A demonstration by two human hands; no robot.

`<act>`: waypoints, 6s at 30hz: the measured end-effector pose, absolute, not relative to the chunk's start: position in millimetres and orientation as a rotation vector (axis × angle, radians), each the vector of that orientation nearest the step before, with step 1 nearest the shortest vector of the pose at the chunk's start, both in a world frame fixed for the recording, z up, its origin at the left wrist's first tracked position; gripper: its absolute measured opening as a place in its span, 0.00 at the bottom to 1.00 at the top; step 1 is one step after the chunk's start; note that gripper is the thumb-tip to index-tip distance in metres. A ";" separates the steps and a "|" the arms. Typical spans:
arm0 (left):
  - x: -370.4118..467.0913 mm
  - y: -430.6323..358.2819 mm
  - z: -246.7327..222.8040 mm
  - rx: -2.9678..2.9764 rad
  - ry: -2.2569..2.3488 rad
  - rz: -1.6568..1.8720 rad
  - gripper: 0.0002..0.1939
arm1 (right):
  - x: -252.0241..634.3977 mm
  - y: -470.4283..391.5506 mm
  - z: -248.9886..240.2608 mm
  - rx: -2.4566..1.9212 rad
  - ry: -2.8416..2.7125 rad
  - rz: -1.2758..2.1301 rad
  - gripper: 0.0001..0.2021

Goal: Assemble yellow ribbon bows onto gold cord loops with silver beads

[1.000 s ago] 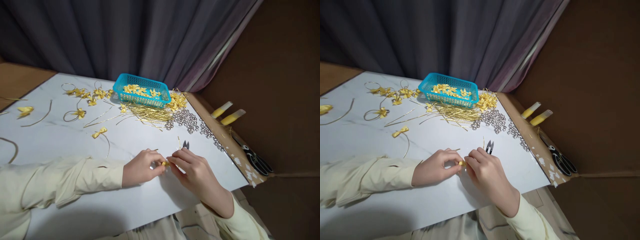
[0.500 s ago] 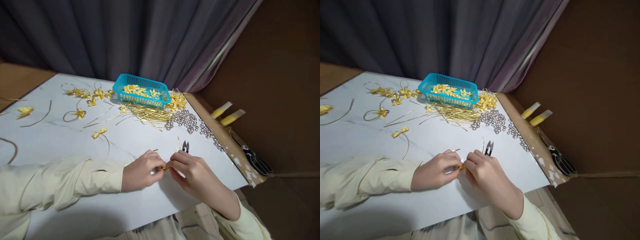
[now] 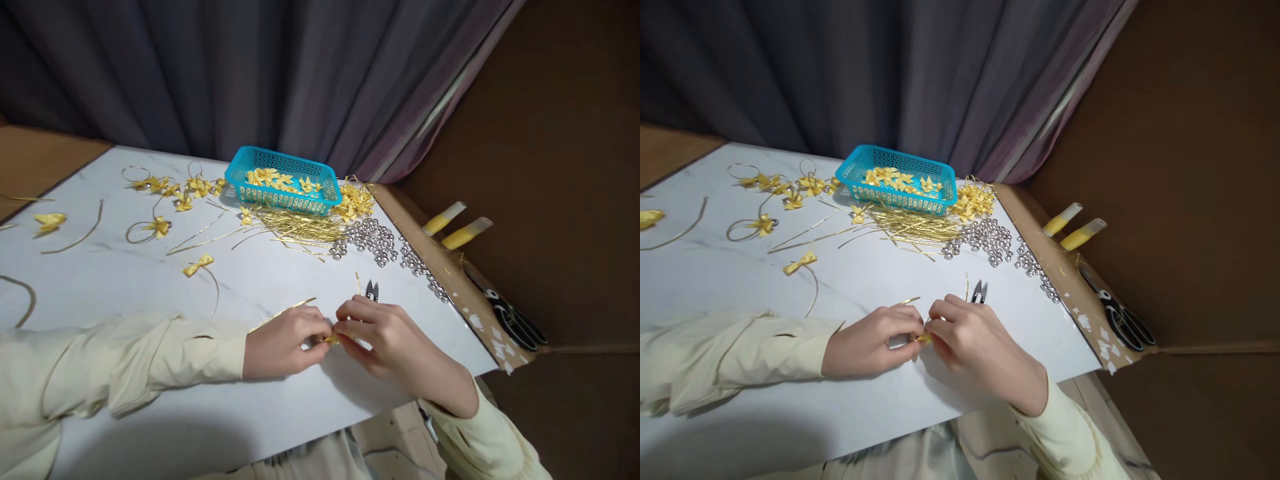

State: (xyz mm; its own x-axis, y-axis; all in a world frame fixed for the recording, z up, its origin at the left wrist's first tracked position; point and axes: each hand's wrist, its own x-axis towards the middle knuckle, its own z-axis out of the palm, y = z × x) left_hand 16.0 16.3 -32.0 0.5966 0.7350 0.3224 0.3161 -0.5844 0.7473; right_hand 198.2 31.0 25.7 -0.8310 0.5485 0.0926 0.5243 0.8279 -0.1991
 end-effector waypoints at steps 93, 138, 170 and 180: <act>16.0 16.7 -25.4 1.989 1.151 0.954 0.06 | 181.8 -5.7 -7.7 -1.290 -1.815 0.803 0.07; 16.3 16.2 -20.0 1.897 1.006 0.810 0.08 | 195.2 26.1 18.2 -0.816 -2.612 -0.157 0.05; 16.2 12.5 -34.4 2.256 0.816 0.863 0.08 | 198.4 58.7 43.5 -0.537 -3.007 0.660 0.07; 14.1 18.2 -26.7 1.878 0.826 0.706 0.06 | 197.7 57.4 41.2 -0.597 -2.964 0.746 0.07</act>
State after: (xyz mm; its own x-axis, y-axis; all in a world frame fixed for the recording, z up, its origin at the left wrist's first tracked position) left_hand 14.1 18.2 -26.7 0.6076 0.7841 0.1263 0.2464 -0.3373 0.9086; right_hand 197.7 57.4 41.2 -0.9262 0.3712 -0.0658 0.3580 0.8117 -0.4614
